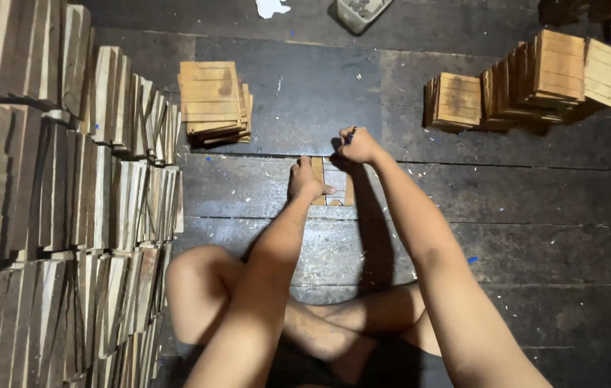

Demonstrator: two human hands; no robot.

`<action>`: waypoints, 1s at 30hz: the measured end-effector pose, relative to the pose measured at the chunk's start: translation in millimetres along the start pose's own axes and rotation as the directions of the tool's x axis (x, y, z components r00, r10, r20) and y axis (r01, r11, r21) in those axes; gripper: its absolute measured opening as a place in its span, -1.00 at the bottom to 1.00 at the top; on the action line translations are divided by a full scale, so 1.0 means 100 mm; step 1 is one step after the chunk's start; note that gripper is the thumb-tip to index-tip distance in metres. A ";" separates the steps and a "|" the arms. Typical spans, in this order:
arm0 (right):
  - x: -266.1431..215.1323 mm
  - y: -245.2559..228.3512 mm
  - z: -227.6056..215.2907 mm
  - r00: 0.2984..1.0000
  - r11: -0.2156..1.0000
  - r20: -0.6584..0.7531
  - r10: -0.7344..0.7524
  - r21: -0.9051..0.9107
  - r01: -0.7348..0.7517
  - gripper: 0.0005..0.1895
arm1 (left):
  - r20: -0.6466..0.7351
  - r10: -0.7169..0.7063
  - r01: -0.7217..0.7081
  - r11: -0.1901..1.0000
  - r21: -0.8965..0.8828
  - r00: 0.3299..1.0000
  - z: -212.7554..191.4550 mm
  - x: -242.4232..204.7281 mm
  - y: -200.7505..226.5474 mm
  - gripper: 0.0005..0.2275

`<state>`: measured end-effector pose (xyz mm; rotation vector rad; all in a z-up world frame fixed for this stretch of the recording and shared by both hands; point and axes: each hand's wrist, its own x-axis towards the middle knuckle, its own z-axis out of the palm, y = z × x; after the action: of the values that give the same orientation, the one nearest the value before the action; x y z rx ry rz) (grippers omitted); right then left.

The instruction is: Marking small wooden blocks with a pen using a wooden jig as a guide while sitting on the floor

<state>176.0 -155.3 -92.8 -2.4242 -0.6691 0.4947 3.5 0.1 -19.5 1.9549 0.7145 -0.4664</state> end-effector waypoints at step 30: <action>-3.22 -0.01 0.20 0.695 0.811 -0.541 0.475 0.574 -0.107 -0.92 | -0.227 0.175 -0.083 0.926 0.367 0.958 0.89 -0.60 0.00 -0.02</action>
<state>-93.8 -326.4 -45.0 -1.9773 0.1836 -0.1092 -44.2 -96.3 -24.6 2.4195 0.6899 -0.2747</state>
